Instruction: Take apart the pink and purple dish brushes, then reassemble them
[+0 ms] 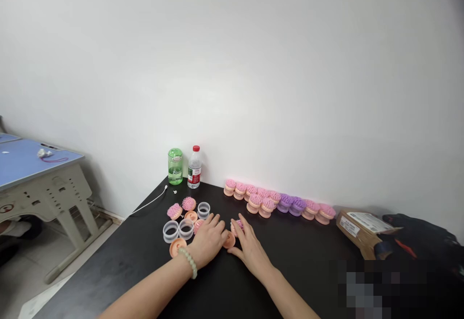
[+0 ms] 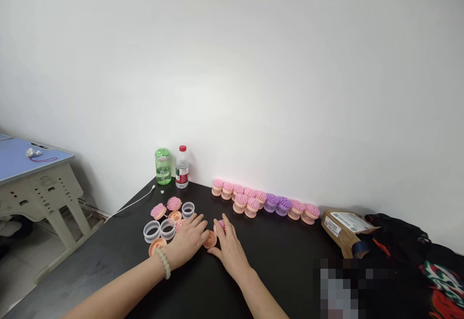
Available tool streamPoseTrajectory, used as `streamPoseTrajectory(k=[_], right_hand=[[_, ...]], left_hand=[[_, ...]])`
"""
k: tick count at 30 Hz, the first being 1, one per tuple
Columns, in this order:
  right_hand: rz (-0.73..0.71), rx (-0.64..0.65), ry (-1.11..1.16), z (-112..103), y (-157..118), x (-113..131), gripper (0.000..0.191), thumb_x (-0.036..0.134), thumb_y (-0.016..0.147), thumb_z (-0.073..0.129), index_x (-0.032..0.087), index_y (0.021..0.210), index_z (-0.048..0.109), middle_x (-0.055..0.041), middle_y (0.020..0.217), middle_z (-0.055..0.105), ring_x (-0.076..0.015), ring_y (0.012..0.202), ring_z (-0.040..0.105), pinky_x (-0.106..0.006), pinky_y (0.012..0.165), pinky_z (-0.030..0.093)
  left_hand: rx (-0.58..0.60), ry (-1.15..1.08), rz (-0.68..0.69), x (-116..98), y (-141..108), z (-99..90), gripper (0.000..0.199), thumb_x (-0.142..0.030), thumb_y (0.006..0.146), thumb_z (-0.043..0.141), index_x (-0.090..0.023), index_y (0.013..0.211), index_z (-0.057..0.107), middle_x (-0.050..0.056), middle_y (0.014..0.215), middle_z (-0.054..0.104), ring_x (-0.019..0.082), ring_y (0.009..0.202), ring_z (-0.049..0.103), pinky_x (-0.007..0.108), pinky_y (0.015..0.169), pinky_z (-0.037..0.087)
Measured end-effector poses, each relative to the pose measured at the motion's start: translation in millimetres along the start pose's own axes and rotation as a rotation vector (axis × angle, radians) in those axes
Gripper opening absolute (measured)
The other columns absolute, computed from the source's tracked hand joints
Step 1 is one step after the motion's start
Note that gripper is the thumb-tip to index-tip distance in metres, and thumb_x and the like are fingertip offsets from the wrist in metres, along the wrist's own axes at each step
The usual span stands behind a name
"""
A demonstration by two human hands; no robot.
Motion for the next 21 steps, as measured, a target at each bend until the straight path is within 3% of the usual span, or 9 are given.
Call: streamPoseTrajectory(k=[5,8,12,15,18,21], right_hand=[[0.006,0.047,0.085,7.9,13.0,19.0,0.09,0.018,0.071,0.083,0.022,0.149,0.038,-0.0199,0.16,0.027,-0.036,0.143,0.036,-0.052,0.112,0.04],[0.036,0.087,0.23,5.2,14.8,16.1,0.088,0.02,0.072,0.082,0.026,0.149,0.038,-0.0164,0.161,0.026,-0.0342,0.145,0.034,-0.053,0.115,0.035],[0.055,0.055,0.503,1.4,15.1,5.5,0.095,0.023,0.07,0.082,0.031,0.151,0.033,-0.0129,0.163,0.02,-0.0324,0.147,0.028,-0.055,0.117,0.029],[0.033,0.007,0.615,2.8,14.1,4.1,0.096,0.028,0.072,0.081,0.032,0.152,0.029,-0.0137,0.163,0.022,-0.0312,0.143,0.038,-0.051,0.111,0.04],[0.035,-0.067,0.596,-1.6,9.8,0.3,0.079,0.032,0.082,0.072,0.031,0.15,0.032,-0.0133,0.16,0.026,-0.0266,0.135,0.05,-0.043,0.105,0.049],[0.083,-0.2,0.514,-20.7,2.7,-17.7,0.062,0.031,0.087,0.064,0.028,0.145,0.041,-0.0106,0.155,0.036,-0.0255,0.137,0.045,-0.044,0.109,0.045]], left_hand=[[0.022,-0.006,-0.072,24.4,-10.2,-7.0,0.023,-0.005,0.09,0.051,-0.014,0.108,0.062,0.012,0.11,0.069,0.03,0.126,0.056,0.052,0.111,0.039],[0.036,-0.027,-0.086,26.1,-13.9,-15.9,0.029,0.0,0.083,0.051,-0.016,0.105,0.06,0.008,0.103,0.069,0.026,0.115,0.062,0.049,0.111,0.038],[0.024,-0.064,-0.093,13.3,-17.7,-25.6,0.047,0.007,0.075,0.047,-0.017,0.115,0.055,0.009,0.114,0.066,0.027,0.122,0.058,0.054,0.115,0.032],[-0.038,-0.107,-0.138,0.0,-21.9,-29.9,0.053,0.008,0.078,0.042,-0.017,0.124,0.049,0.011,0.127,0.062,0.031,0.133,0.049,0.058,0.114,0.034],[-0.106,-0.183,-0.148,-18.4,-27.7,-34.4,0.053,0.004,0.08,0.045,-0.018,0.128,0.048,0.013,0.135,0.058,0.034,0.136,0.045,0.059,0.112,0.037],[-0.082,-0.321,-0.127,-40.6,-32.6,-40.6,0.056,0.004,0.073,0.054,-0.021,0.123,0.053,0.012,0.137,0.055,0.037,0.137,0.043,0.062,0.112,0.036]])
Point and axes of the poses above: each hand's wrist, its own y-axis towards the middle knuckle, its own z-axis out of the palm, x = y × z, the point moved 6 cm from there along y, towards the middle knuckle
